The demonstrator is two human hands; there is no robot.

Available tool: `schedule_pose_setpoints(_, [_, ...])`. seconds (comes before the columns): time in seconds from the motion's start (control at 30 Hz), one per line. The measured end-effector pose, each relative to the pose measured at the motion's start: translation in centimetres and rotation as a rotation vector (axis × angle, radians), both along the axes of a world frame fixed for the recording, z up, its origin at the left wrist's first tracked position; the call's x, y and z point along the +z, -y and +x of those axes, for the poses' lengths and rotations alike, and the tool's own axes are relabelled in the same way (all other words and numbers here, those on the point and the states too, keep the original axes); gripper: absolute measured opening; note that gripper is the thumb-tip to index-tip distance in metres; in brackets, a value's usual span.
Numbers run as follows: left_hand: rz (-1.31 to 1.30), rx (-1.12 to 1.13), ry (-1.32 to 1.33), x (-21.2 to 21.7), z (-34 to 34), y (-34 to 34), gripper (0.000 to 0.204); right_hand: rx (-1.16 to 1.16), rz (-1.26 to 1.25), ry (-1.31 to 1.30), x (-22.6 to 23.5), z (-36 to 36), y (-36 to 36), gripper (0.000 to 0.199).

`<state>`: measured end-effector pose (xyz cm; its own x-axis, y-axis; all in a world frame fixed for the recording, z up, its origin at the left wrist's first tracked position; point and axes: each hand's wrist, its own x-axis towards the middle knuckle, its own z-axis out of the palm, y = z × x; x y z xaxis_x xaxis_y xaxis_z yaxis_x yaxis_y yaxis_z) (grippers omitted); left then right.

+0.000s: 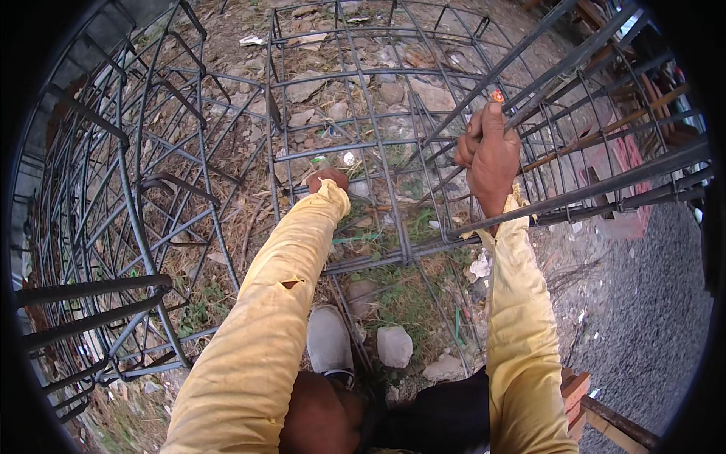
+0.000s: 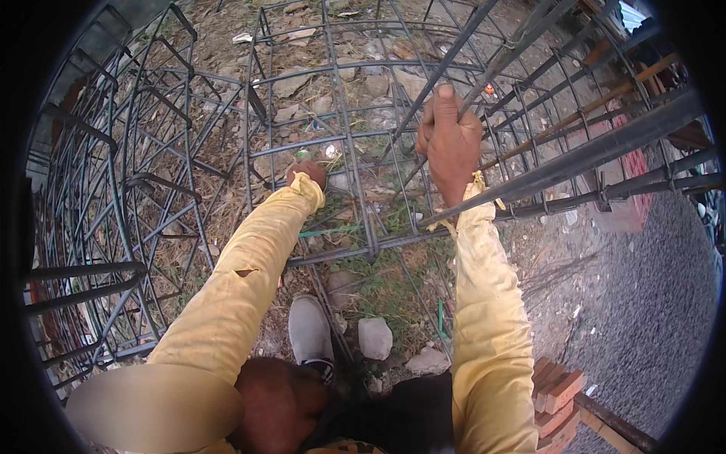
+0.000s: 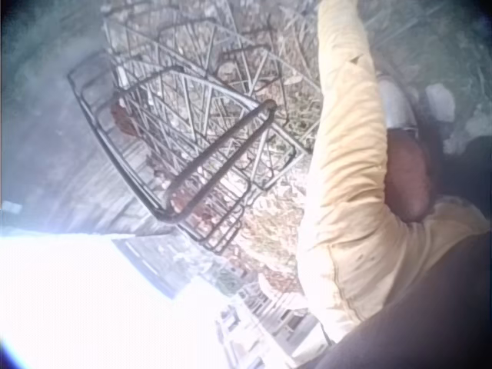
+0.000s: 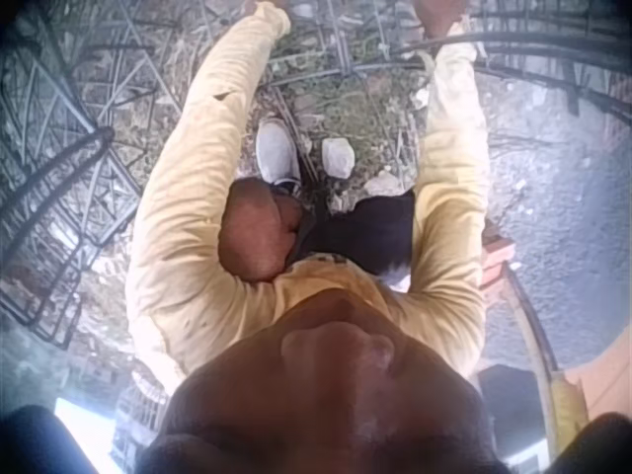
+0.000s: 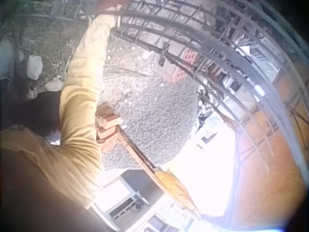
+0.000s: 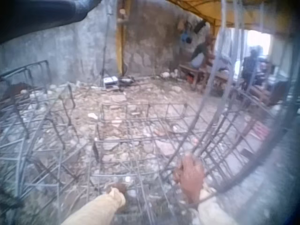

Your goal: The person assembles a metal frame structure by hand, using pliers to secure connections. They repeatedly adjust and tighten the frame components, ensuring stability throughout the process.

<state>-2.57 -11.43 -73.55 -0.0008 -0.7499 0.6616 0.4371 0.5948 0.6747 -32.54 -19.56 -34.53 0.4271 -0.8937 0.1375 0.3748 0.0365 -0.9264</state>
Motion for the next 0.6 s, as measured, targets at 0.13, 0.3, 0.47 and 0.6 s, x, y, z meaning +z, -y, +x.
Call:
schedule_pose_setpoints(0.13, [-0.079, -0.049, -0.105, -0.4, -1.0, 0.3, 0.01, -0.178, 0.033, -0.104, 1.1, 0.9, -0.1, 0.033])
schedule_pose_setpoints(0.3, [-0.2, -0.125, -0.206, -1.2, -0.7, 1.0, 0.01, -0.206, -0.013, -0.301, 1.8, 1.4, 0.3, 0.046])
schedule_pose_setpoints(0.47, [-0.293, -0.208, -0.26, -1.2, 0.6, 1.3, 0.016, -0.101, -0.158, -0.485, 2.6, 1.3, 1.2, 0.056])
schedule_pose_setpoints(0.6, [-0.154, -0.181, -0.261, -0.4, -1.5, 1.1, 0.015, -0.049, -0.218, -0.58, 2.5, 0.0, 1.8, 0.05])
